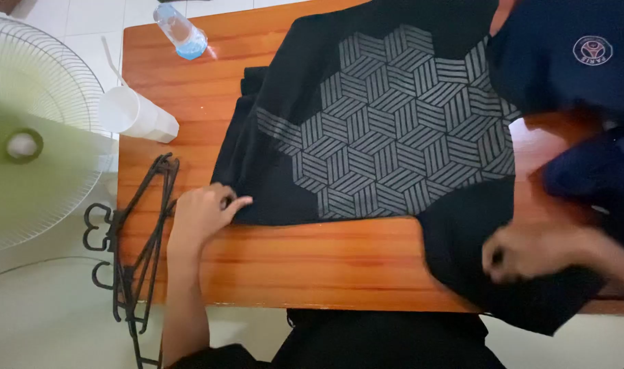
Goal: The recorder is putting a polo shirt on a hanger and preparing another shirt on a table.
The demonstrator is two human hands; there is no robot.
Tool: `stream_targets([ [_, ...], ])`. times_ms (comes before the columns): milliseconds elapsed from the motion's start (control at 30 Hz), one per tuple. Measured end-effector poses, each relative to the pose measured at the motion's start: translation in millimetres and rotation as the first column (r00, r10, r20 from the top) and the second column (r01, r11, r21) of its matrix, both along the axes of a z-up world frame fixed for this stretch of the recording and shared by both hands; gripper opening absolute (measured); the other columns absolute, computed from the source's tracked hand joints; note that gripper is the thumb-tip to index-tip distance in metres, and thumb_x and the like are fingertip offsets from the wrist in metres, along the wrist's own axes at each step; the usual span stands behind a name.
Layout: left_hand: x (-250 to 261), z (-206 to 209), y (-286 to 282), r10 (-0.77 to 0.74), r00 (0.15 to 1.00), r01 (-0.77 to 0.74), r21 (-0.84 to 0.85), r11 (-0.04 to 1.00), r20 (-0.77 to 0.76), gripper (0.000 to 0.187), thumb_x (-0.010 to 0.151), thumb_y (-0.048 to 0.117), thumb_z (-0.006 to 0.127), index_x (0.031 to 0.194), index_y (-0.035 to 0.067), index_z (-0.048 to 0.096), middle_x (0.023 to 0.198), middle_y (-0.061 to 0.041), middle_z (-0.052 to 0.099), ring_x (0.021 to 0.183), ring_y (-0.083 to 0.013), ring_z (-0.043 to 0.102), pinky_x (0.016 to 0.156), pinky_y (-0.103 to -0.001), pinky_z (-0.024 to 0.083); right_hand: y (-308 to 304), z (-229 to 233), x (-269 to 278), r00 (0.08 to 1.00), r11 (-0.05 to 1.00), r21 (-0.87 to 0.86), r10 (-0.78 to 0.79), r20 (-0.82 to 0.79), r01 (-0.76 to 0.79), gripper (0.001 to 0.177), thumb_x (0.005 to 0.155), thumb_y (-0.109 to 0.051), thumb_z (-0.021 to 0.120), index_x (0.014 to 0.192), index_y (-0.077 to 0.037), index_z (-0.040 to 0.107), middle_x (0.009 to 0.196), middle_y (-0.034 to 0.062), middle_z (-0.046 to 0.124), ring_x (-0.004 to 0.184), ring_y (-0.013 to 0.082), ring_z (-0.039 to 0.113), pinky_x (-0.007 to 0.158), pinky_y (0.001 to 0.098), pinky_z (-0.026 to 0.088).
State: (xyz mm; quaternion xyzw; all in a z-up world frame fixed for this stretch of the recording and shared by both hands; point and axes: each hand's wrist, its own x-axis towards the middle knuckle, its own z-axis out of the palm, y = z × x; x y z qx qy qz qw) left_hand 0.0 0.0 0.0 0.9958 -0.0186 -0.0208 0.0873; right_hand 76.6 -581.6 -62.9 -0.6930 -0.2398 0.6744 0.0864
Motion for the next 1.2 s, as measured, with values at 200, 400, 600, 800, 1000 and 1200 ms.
stream_targets([
  [200, 64.6, -20.9, 4.2, 0.052, 0.944, -0.007, -0.138, 0.99, 0.326, 0.021, 0.106, 0.019, 0.06, 0.097, 0.002, 0.067, 0.092, -0.021, 0.067, 0.086, -0.044, 0.065, 0.074, -0.053, 0.051, 78.3, 98.5, 105.8, 0.473, 0.872, -0.135, -0.12, 0.873, 0.471, 0.041, 0.111, -0.046, 0.047, 0.132, -0.017, 0.068, 0.083, 0.0169, 0.075, 0.07, 0.0292, 0.074, 0.069, 0.0441, 0.061],
  [400, 178.4, -85.6, 31.2, 0.177, 0.868, -0.064, -0.249, 0.966, 0.465, 0.008, 0.102, 0.006, 0.061, 0.104, 0.001, 0.066, 0.108, -0.021, 0.066, 0.101, -0.0438, 0.063, 0.085, -0.051, 0.051, 49.4, -30.2, 212.7, -0.553, 0.979, 0.203, -0.166, 0.816, 0.007, 0.045, 0.108, -0.055, 0.061, 0.11, -0.011, 0.07, 0.1, 0.0134, 0.073, 0.084, 0.0276, 0.072, 0.06, 0.0425, 0.056],
  [600, 232.3, -104.4, 32.8, 0.187, 0.877, -0.037, -0.328, 0.944, 0.442, 0.027, 0.083, 0.02, 0.085, 0.1, 0.002, 0.075, 0.098, -0.021, 0.068, 0.092, -0.0398, 0.066, 0.078, -0.046, 0.052, 79.5, -47.4, 247.4, -0.263, 0.889, 0.358, -0.286, 0.921, 0.287, 0.062, 0.105, -0.054, 0.069, 0.115, 0.007, 0.069, 0.093, 0.0282, 0.071, 0.079, 0.0457, 0.069, 0.065, 0.0547, 0.054],
  [800, 255.6, -86.6, 38.7, 0.338, 0.906, -0.17, -0.514, 0.841, 0.255, 0.017, 0.089, 0.018, 0.078, 0.094, 0.002, 0.073, 0.087, -0.014, 0.075, 0.082, -0.0286, 0.074, 0.075, -0.04, 0.055, 63.4, -49.5, 256.5, -0.319, 0.797, 0.586, -0.523, 0.791, 0.147, 0.042, 0.107, -0.038, 0.072, 0.114, 0.004, 0.071, 0.099, 0.0291, 0.07, 0.09, 0.0493, 0.067, 0.076, 0.0566, 0.054],
  [1000, 282.5, -77.7, 77.0, 0.496, 0.654, -0.076, -0.602, 0.795, 0.572, 0.009, 0.099, 0.011, 0.07, 0.103, 0.003, 0.07, 0.092, -0.011, 0.078, 0.085, -0.0259, 0.077, 0.078, -0.038, 0.059, 40.3, 5.7, 233.6, -0.439, 0.741, 0.669, -0.619, 0.651, -0.052, 0.031, 0.104, -0.023, 0.075, 0.112, 0.007, 0.071, 0.097, 0.0288, 0.069, 0.085, 0.046, 0.068, 0.071, 0.0573, 0.052],
  [1200, 278.8, -95.8, 40.0, 0.185, 0.669, 0.099, -0.334, 0.938, 0.72, 0.048, 0.099, -0.005, 0.057, 0.145, -0.007, 0.046, 0.144, -0.027, 0.052, 0.136, -0.0455, 0.05, 0.117, -0.05, 0.04, -35.2, -93.4, 263.8, -0.642, 0.941, 0.262, -0.066, 0.764, 0.215, 0.044, 0.102, -0.017, 0.064, 0.141, 0.001, 0.056, 0.136, 0.0203, 0.054, 0.129, 0.0388, 0.053, 0.11, 0.0653, 0.036],
])
